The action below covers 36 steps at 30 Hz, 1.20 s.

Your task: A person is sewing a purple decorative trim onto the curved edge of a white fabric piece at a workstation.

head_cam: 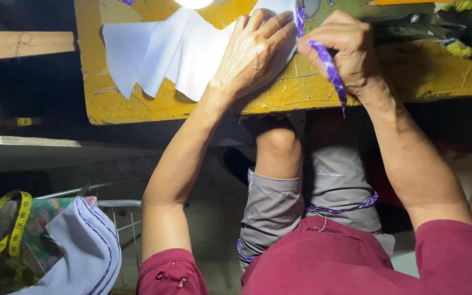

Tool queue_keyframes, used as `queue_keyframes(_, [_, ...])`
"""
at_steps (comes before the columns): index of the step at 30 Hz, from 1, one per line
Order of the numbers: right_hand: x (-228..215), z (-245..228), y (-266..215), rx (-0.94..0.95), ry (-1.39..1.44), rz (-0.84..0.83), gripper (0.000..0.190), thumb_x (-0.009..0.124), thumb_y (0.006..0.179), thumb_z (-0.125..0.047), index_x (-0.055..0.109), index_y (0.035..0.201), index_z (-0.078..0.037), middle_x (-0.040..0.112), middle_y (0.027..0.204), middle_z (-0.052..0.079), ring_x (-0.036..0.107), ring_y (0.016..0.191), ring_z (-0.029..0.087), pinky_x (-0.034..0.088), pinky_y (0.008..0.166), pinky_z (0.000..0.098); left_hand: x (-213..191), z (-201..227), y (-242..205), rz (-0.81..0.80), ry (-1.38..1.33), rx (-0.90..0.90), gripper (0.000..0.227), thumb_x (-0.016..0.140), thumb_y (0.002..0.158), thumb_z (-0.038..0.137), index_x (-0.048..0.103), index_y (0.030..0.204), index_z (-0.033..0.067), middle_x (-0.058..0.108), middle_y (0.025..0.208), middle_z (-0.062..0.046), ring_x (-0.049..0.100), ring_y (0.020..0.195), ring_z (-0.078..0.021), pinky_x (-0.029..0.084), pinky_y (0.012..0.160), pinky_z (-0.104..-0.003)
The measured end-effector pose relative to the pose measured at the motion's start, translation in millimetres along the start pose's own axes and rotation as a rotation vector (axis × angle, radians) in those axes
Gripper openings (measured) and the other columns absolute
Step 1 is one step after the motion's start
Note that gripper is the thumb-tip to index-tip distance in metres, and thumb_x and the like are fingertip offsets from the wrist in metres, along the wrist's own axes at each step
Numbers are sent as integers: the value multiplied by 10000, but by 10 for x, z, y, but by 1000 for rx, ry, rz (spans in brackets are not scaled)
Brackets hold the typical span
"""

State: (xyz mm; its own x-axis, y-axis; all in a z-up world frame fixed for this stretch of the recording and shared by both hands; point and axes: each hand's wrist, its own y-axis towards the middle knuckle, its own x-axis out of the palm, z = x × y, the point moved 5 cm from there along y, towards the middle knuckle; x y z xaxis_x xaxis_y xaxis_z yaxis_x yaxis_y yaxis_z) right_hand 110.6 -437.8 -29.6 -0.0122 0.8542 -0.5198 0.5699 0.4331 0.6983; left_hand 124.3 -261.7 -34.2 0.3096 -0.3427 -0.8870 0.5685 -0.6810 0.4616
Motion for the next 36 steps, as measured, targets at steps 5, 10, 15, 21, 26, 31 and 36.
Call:
queue_keyframes(5, [12,-4,-19,-10,-55,-61,101,787,1057,40,797,974,97,781,962,208,642,860,330,500,773,425,-23,27,24,-10,15,-19,277,621,1064,250,607,1326,162,617,1348,-56,570,1045,-309,457,738,-453])
queue_keyframes(10, [28,10,-34,-36,-109,-32,77,830,1022,39,802,969,85,785,950,183,634,868,321,498,744,413,8,14,22,0,11,-30,301,652,1040,248,636,1326,157,616,1355,-57,566,1055,-316,455,730,-460])
queue_keyframes(15, [44,37,-41,-41,-143,-23,52,818,1027,42,813,994,81,795,975,180,636,896,323,501,751,406,53,42,44,48,73,-77,287,650,1031,274,650,1298,169,629,1324,-35,580,1037,-301,454,721,-450])
queue_keyframes(21, [42,73,-31,-1,-161,-31,68,805,1057,11,817,1012,60,800,1009,169,655,942,327,505,796,402,224,48,67,65,143,-180,321,611,1037,334,637,1302,156,633,1304,-42,585,1048,-294,465,732,-472])
queue_keyframes(26, [20,79,4,-22,-155,-7,71,787,1058,51,813,999,82,806,1048,189,695,955,312,502,874,392,44,-63,-136,77,88,-269,451,683,946,290,589,1348,109,602,1330,-141,552,1205,-348,482,914,-499])
queue_keyframes(31, [-43,180,-74,37,-34,149,151,702,1135,102,784,1044,191,751,932,272,725,830,347,564,687,402,-71,-56,-583,-65,245,-625,495,653,1022,336,503,1413,73,525,1473,-167,558,1257,-324,493,958,-491])
queue_keyframes(36, [-35,264,-132,72,4,176,304,663,1206,-70,805,1081,168,658,777,156,579,675,240,431,613,367,-71,108,-664,-174,351,-736,712,652,1045,495,372,1554,83,463,1560,-168,523,1360,-327,479,1016,-497])
